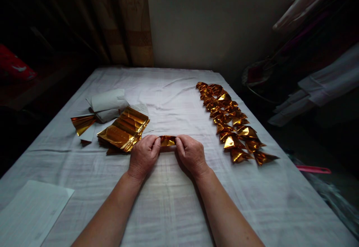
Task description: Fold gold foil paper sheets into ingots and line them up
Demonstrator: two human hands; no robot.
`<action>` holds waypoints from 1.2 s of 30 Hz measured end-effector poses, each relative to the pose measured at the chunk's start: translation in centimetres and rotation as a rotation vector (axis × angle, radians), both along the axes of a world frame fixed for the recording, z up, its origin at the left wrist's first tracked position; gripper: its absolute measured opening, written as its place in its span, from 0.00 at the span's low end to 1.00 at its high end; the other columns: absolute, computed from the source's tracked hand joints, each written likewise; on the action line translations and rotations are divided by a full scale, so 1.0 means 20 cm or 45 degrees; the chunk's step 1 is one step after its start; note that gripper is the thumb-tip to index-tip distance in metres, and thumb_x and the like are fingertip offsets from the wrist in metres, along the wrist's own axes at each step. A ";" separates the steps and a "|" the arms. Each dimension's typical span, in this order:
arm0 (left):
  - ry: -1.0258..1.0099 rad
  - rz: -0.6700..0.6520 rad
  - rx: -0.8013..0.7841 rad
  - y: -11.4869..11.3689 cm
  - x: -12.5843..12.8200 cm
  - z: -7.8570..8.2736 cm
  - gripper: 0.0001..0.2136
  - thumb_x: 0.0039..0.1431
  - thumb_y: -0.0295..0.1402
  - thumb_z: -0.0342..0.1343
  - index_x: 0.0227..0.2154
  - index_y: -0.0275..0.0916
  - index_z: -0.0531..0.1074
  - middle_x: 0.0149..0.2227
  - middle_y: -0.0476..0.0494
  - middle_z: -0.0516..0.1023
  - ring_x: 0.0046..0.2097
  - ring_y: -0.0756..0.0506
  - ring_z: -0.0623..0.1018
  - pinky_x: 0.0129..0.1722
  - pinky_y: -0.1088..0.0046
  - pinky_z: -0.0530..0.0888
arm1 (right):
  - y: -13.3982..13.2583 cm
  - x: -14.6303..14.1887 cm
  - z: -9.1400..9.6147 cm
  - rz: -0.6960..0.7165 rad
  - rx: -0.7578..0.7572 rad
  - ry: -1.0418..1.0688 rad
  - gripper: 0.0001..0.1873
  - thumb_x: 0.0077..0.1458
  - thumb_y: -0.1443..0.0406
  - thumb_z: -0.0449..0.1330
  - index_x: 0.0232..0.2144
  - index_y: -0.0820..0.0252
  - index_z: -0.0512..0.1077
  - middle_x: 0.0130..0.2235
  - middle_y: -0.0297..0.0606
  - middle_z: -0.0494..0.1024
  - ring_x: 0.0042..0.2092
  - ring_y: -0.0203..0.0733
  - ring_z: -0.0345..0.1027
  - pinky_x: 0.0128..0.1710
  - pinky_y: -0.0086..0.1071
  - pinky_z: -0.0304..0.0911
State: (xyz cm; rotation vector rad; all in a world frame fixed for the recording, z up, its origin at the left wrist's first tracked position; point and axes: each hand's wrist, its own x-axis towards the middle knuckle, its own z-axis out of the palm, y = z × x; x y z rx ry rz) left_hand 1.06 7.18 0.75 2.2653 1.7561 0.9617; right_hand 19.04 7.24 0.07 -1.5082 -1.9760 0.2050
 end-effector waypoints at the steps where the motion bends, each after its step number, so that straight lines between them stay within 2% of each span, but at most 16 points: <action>1: 0.003 0.006 -0.013 0.00 0.00 0.01 0.13 0.67 0.35 0.45 0.30 0.40 0.71 0.30 0.46 0.78 0.33 0.45 0.77 0.35 0.71 0.70 | 0.00 0.00 0.00 0.004 0.010 0.001 0.16 0.66 0.64 0.48 0.34 0.56 0.75 0.33 0.38 0.81 0.35 0.39 0.74 0.36 0.29 0.61; 5: 0.047 0.020 -0.075 0.00 0.00 0.02 0.09 0.65 0.34 0.46 0.36 0.41 0.72 0.33 0.46 0.78 0.33 0.46 0.77 0.34 0.72 0.70 | 0.00 0.01 0.00 0.041 0.066 0.023 0.17 0.67 0.63 0.47 0.35 0.57 0.75 0.34 0.38 0.81 0.36 0.39 0.73 0.37 0.28 0.61; 11: 0.129 -0.066 -0.112 -0.01 0.00 0.01 0.12 0.67 0.33 0.45 0.31 0.41 0.71 0.32 0.46 0.77 0.34 0.46 0.76 0.34 0.72 0.69 | 0.00 0.02 -0.01 0.008 0.085 0.006 0.18 0.68 0.63 0.46 0.34 0.57 0.74 0.34 0.39 0.80 0.35 0.39 0.73 0.36 0.29 0.61; 14: 0.058 -0.108 -0.095 -0.01 0.00 0.00 0.11 0.67 0.33 0.44 0.32 0.41 0.71 0.32 0.46 0.77 0.34 0.46 0.76 0.34 0.72 0.70 | 0.01 0.02 -0.02 -0.011 0.096 -0.005 0.18 0.68 0.63 0.45 0.33 0.57 0.74 0.34 0.39 0.80 0.34 0.39 0.73 0.35 0.29 0.61; 20: -0.015 -0.089 -0.106 0.01 -0.01 -0.01 0.12 0.68 0.33 0.44 0.31 0.40 0.71 0.31 0.46 0.77 0.34 0.46 0.76 0.35 0.71 0.71 | 0.00 0.01 -0.01 0.081 0.117 0.029 0.18 0.69 0.62 0.45 0.36 0.57 0.74 0.33 0.39 0.80 0.35 0.40 0.73 0.36 0.29 0.62; 29: -0.076 -0.162 -0.100 0.00 -0.01 -0.01 0.11 0.67 0.33 0.45 0.36 0.41 0.73 0.34 0.45 0.79 0.36 0.46 0.78 0.37 0.71 0.73 | 0.00 0.02 -0.02 0.028 0.105 0.041 0.18 0.68 0.62 0.45 0.35 0.58 0.74 0.34 0.40 0.80 0.35 0.40 0.74 0.36 0.29 0.63; 36: -0.081 -0.129 -0.201 0.01 -0.01 -0.01 0.11 0.66 0.32 0.46 0.36 0.41 0.75 0.36 0.45 0.81 0.38 0.46 0.79 0.39 0.71 0.74 | 0.00 0.01 -0.01 0.097 0.031 0.182 0.16 0.66 0.62 0.48 0.37 0.57 0.75 0.35 0.39 0.81 0.36 0.39 0.74 0.38 0.29 0.66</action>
